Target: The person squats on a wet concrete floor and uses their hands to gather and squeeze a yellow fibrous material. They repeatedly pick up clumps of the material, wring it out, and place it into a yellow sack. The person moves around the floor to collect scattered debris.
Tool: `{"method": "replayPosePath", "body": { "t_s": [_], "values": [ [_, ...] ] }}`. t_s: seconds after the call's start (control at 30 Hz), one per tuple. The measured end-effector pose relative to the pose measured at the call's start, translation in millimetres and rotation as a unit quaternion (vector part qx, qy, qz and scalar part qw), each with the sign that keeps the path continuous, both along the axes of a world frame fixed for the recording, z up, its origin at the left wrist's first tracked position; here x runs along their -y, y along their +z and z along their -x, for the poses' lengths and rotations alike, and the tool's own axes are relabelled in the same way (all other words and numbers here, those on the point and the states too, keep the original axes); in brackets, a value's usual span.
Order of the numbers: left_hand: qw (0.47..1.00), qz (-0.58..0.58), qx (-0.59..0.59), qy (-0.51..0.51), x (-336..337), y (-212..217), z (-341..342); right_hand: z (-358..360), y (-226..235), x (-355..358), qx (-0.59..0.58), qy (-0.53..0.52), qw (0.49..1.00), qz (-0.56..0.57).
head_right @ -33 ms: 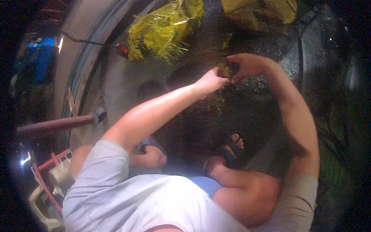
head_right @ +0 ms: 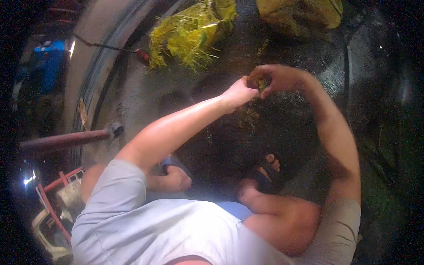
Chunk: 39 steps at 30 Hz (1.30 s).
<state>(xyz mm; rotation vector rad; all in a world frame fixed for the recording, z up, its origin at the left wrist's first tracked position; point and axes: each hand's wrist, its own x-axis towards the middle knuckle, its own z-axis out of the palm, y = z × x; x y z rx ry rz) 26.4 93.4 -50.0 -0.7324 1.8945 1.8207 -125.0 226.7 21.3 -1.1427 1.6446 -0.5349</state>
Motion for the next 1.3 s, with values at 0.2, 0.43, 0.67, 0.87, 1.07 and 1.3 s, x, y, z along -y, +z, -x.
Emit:
{"method": "replayPosePath", "body": {
  "t_s": [0.2,0.43,0.67,0.87,1.07,1.3],
  "values": [
    [0.998,-0.017,0.036,0.047,25.6,-16.3,-33.7,-72.3,-86.2,-27.5,-0.015,-0.111,0.984,0.136],
    [0.994,-0.064,0.033,0.084,4.3,-46.4,-25.6,-81.6,-97.3,-35.9,-0.038,-0.219,0.971,0.092],
    [0.989,0.001,0.006,0.147,12.6,-42.8,0.6,-69.6,-82.1,-38.4,0.037,-0.374,0.926,0.046],
    [0.988,0.086,0.034,0.122,69.8,-34.0,50.5,-45.3,-92.6,-46.2,0.101,-0.459,0.882,0.033],
    [0.991,0.075,0.069,0.089,142.6,-59.5,66.8,-45.4,-91.5,-40.3,0.05,-0.438,0.893,0.088],
    [0.952,0.266,-0.048,0.146,193.4,-41.1,84.6,-37.2,-126.0,-50.3,-0.067,-0.484,0.867,0.1]
  ]
}}
